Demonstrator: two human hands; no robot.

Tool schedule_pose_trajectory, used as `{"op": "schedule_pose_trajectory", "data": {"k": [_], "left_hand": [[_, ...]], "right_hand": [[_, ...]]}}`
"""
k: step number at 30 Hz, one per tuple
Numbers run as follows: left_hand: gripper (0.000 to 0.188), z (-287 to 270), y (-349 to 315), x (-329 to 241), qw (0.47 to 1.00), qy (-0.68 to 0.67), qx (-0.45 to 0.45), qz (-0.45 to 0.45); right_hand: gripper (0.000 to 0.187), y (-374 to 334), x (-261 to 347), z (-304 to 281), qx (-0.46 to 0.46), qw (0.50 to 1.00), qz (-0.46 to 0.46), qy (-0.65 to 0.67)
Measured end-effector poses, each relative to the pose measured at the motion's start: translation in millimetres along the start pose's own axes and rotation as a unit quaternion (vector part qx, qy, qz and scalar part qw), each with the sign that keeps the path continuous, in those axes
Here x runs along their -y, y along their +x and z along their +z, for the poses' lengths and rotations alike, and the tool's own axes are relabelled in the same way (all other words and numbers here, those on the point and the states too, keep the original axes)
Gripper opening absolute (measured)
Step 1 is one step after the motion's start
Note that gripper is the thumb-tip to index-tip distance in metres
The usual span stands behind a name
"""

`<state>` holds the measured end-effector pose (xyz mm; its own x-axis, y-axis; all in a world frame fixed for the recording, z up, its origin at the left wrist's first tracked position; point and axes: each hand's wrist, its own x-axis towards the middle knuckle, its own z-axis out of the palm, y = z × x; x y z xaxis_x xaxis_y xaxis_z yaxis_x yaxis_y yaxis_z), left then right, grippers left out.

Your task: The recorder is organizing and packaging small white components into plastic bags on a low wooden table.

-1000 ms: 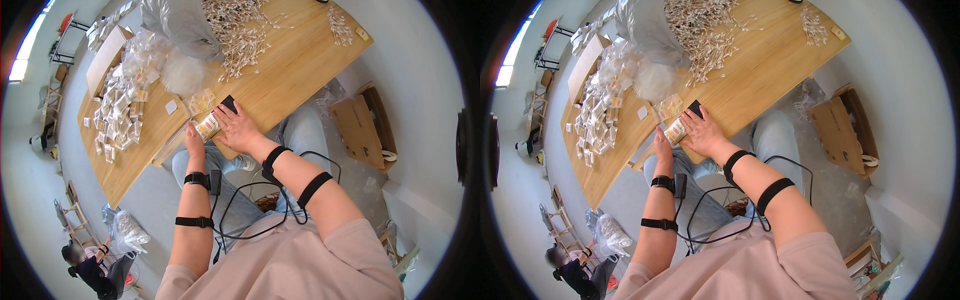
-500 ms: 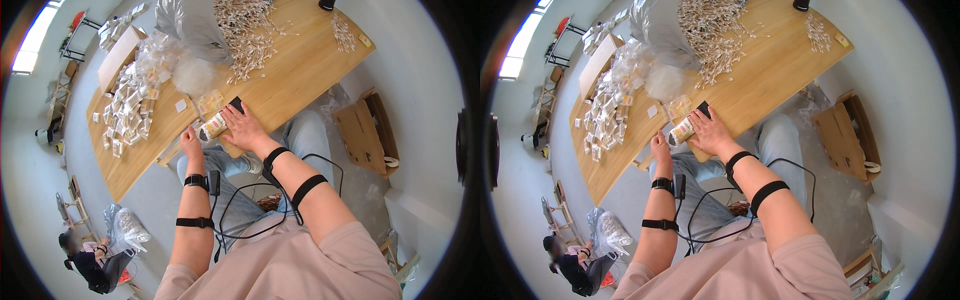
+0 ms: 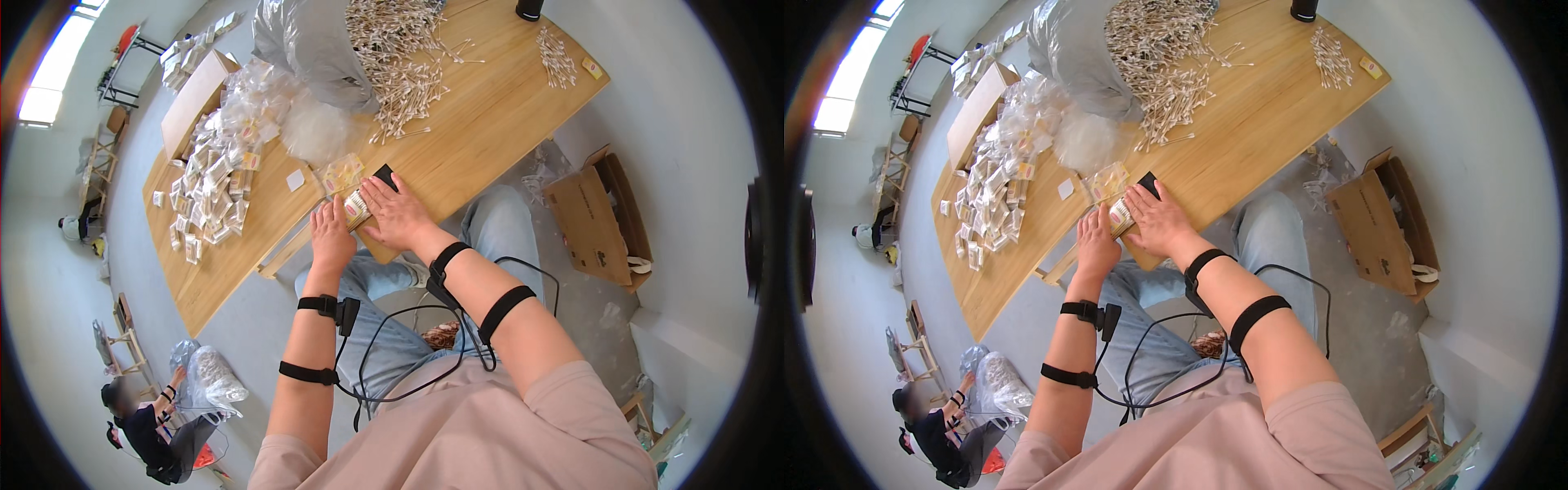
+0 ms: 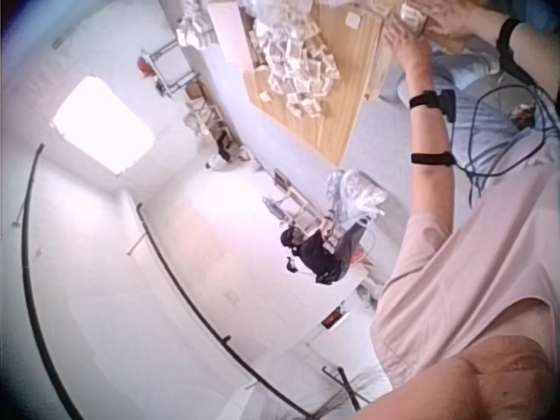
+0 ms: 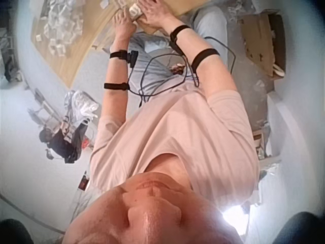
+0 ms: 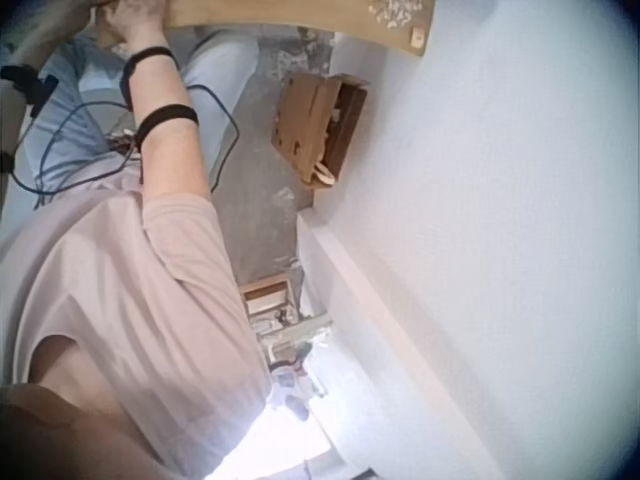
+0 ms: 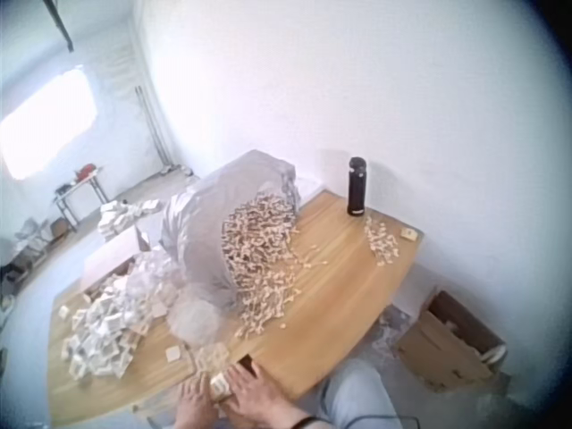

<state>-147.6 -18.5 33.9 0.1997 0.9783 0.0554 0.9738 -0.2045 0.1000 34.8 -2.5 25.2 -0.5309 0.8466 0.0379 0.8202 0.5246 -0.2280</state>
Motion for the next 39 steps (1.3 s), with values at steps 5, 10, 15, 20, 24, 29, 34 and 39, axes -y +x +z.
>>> {"op": "schedule_pose_trajectory", "data": {"k": [5, 10, 15, 20, 24, 29, 34, 39], "left_hand": [[0.072, 8, 11, -2, 0.999, -0.002, 0.040, -0.016], [0.070, 14, 13, -5, 1.000, -0.002, 0.018, -0.006], [0.069, 16, 14, -4, 1.000, 0.024, 0.017, -0.008], [0.067, 17, 16, -3, 1.000, 0.015, 0.013, -0.013], [0.072, 13, 13, -1, 1.000, 0.001, 0.016, -0.013], [0.077, -5, 10, -4, 1.000, -0.012, 0.000, 0.002], [0.075, 7, 12, 2, 1.000, 0.007, 0.021, -0.008], [0.076, 9, 12, 0, 1.000, -0.015, 0.017, -0.001]], "right_hand": [[0.079, 3, 0, 1, 0.004, 1.000, 0.001, 0.014], [0.078, 3, 2, 1, 0.036, 0.999, -0.001, 0.003], [0.075, 2, 15, 3, 0.026, 1.000, 0.001, 0.009], [0.074, 4, 25, 9, 0.008, 1.000, 0.001, 0.004], [0.074, 5, 20, 9, 0.012, 0.999, -0.025, 0.030], [0.073, -1, 9, 9, -0.003, 0.999, -0.014, 0.029], [0.072, 0, 22, 11, -0.009, 1.000, -0.021, 0.014], [0.071, 3, 27, 14, 0.016, 1.000, -0.025, -0.004]]}}
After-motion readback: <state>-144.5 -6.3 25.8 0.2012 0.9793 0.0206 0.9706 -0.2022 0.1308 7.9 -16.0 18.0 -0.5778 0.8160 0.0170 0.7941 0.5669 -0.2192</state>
